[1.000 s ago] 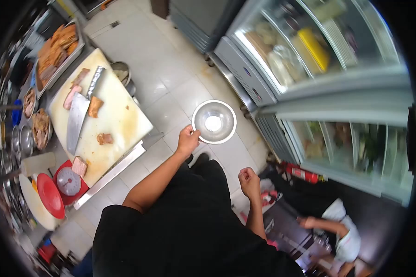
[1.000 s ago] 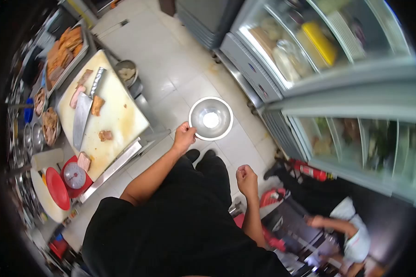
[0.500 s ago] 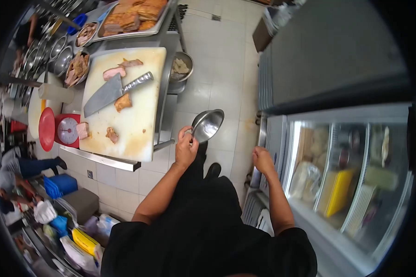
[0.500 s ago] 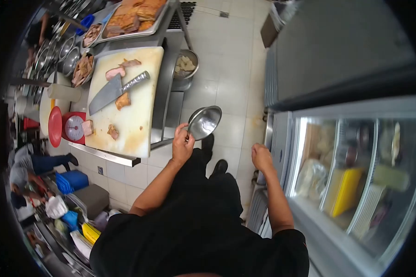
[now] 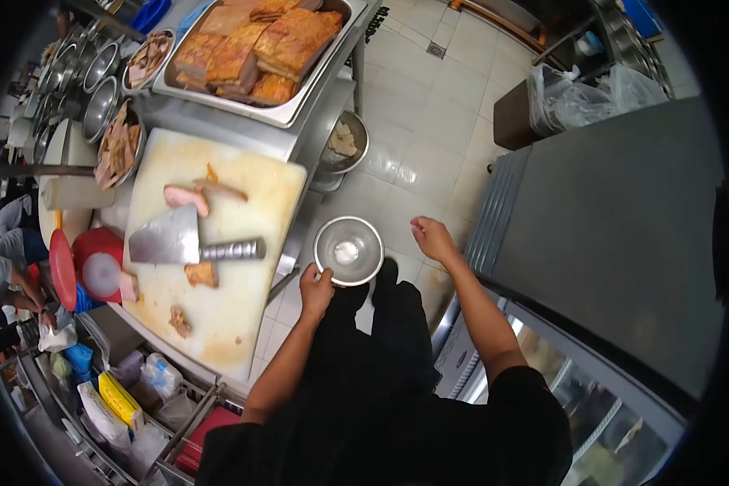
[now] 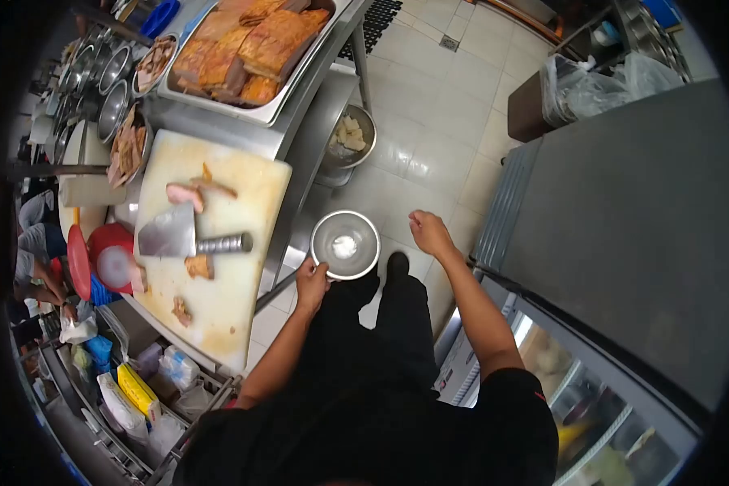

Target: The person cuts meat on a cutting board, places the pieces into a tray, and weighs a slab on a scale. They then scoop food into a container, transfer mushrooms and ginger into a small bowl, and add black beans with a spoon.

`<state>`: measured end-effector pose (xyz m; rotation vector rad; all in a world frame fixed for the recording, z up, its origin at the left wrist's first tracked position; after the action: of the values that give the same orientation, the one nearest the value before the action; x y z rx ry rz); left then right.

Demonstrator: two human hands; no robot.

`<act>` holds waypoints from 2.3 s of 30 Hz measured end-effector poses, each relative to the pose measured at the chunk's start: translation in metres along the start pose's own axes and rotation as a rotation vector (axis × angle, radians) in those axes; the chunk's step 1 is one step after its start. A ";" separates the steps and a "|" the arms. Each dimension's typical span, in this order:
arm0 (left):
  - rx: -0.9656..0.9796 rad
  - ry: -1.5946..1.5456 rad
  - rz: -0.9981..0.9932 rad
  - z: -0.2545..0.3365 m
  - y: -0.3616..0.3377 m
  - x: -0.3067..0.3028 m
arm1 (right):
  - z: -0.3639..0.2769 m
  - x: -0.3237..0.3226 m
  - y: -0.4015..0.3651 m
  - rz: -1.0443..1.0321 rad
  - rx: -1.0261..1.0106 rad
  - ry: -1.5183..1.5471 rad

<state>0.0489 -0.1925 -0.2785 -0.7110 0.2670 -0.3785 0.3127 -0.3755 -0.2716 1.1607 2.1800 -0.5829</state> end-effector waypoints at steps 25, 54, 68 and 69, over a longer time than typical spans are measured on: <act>0.279 -0.335 0.305 -0.131 0.250 0.057 | 0.131 0.399 0.392 -0.108 -0.562 -0.529; 0.310 -0.429 0.174 -0.129 0.320 0.101 | 0.067 0.311 0.270 -0.923 0.116 0.856; 0.334 -0.445 0.170 -0.141 0.337 0.113 | 0.068 0.340 0.231 -0.860 -0.063 0.797; 0.343 -0.431 0.170 -0.149 0.347 0.112 | 0.067 0.338 0.230 -0.807 -0.101 0.765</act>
<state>0.1810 -0.0858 -0.6341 -0.4132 -0.1446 -0.0971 0.3777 -0.0988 -0.5734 0.4114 3.3163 -0.3453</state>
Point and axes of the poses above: each hand's wrist, its own y-axis towards the middle knuckle, its own x-axis out of the palm, z = x × y, the point moved 5 cm from there along y, towards the middle knuckle, and after that the axes turned 15 degrees about z, right-handed, at the moved point
